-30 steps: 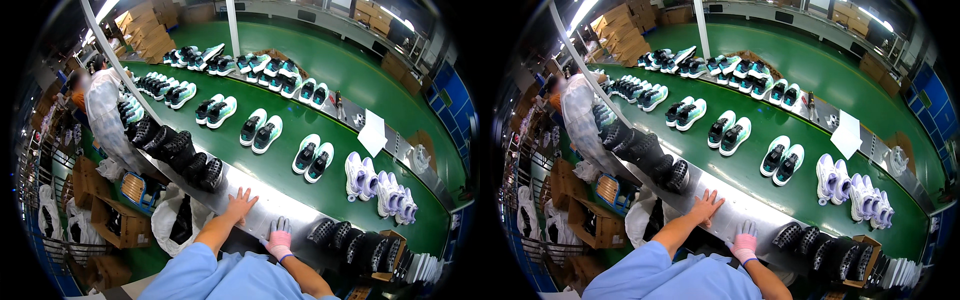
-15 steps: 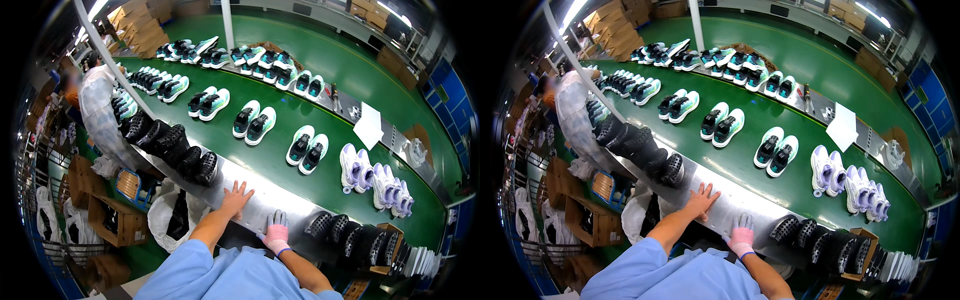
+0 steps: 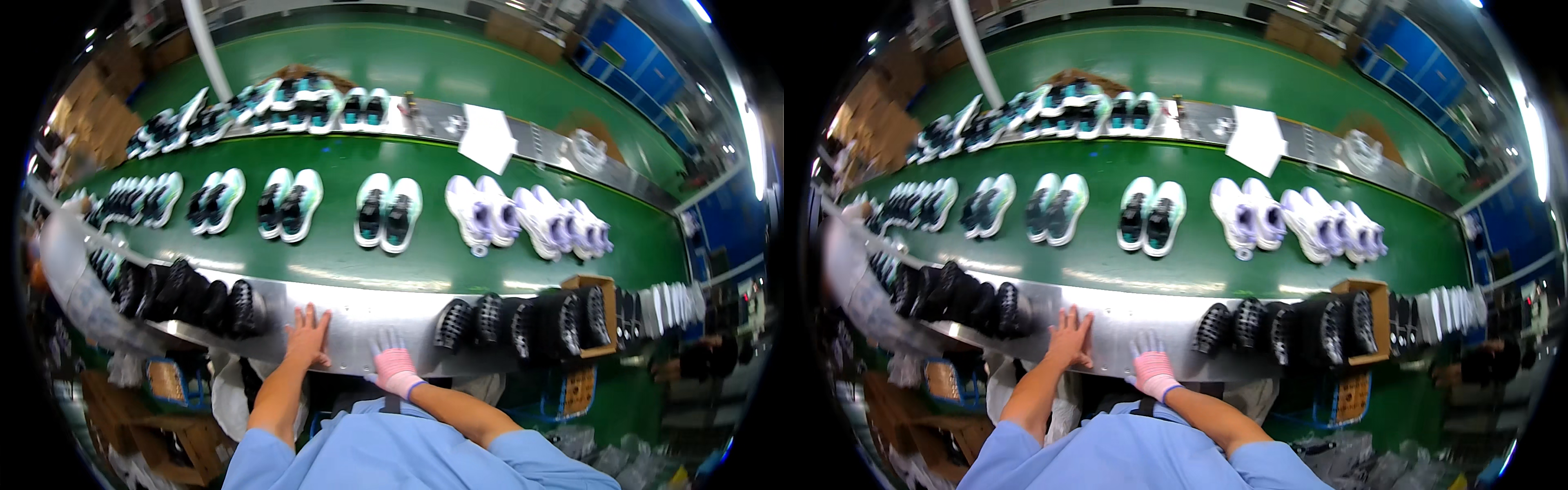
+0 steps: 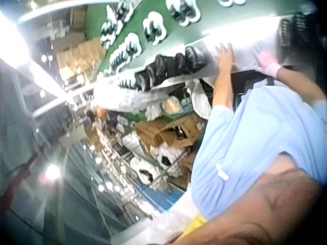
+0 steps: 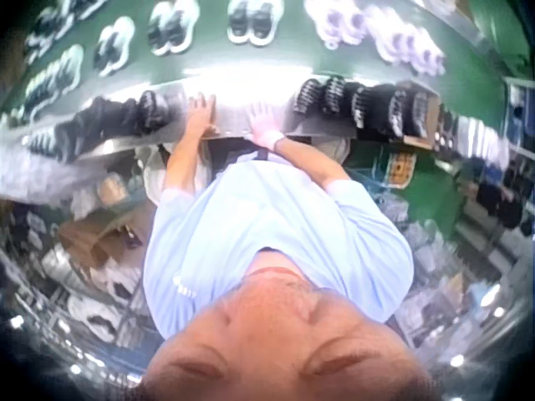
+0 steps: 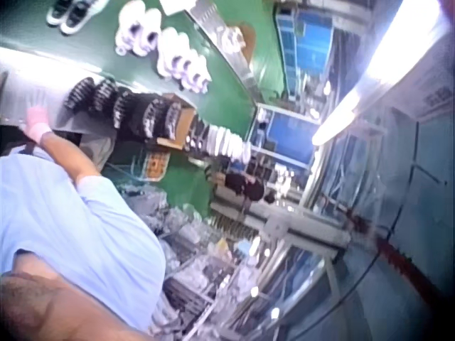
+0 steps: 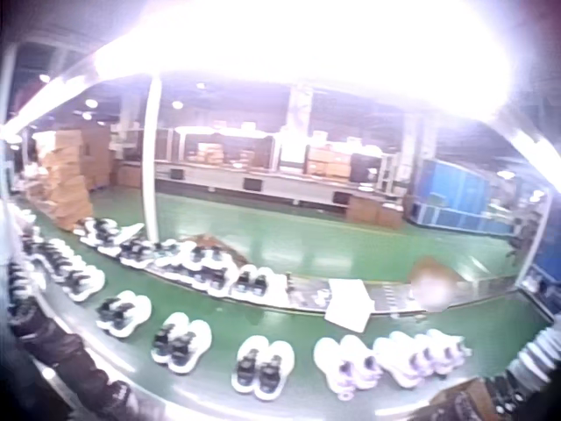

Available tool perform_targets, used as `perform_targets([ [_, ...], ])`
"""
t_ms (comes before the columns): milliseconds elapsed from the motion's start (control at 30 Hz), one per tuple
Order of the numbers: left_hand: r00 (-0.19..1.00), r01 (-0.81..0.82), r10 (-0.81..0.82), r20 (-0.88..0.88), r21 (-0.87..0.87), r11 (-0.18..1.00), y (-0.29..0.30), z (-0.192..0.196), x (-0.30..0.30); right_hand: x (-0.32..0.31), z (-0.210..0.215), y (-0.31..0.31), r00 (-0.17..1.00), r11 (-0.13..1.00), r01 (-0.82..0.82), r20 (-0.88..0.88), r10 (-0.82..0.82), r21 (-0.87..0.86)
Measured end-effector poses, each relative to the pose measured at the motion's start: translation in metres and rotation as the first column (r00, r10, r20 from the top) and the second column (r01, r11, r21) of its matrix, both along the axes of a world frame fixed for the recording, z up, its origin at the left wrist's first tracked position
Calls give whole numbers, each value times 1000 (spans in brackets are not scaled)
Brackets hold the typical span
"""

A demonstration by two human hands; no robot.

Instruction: The person picks up individual shoes from a container and places them into matching pairs on a conveyor belt, then moves pairs of shoes from the belt into a bin.

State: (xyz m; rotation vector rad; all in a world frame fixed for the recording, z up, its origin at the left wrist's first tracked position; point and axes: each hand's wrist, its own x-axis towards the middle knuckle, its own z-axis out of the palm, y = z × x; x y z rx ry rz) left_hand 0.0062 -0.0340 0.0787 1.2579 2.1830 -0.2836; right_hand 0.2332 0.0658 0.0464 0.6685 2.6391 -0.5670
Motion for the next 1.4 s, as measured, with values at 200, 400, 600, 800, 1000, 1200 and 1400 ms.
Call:
perform_targets([
  [200, 1000, 14, -14, -6, -17, 1000, 4, -2, 1, 3, 17, 3, 1000, 999, 10, -27, -9, 37],
  [400, 1000, 9, -9, -9, -36, 999, 3, -1, 0, 2, 18, 2, 1000, 1000, 6, -25, -5, 20],
  [600, 999, 25, -25, -37, -11, 1000, 2, 4, -1, 0, 13, -1, 999, 1000, 16, -47, -16, -5],
  [800, 999, 22, -22, -28, -10, 1000, -2, 2, -2, -1, 8, -3, 1000, 999, 10, -8, -10, 36],
  [1000, 1000, 15, -15, -11, -20, 1000, -1, 2, 0, -2, 14, -1, 999, 999, -15, 31, 14, 43],
  [1200, 1000, 15, -16, -12, -30, 999, 0, 1, -1, -2, 16, 0, 999, 999, -21, 36, 20, 45],
  [1400, 1000, 25, -25, -10, -29, 999, -1, 4, -2, -2, 16, -2, 1000, 999, -9, 22, 8, 45],
])
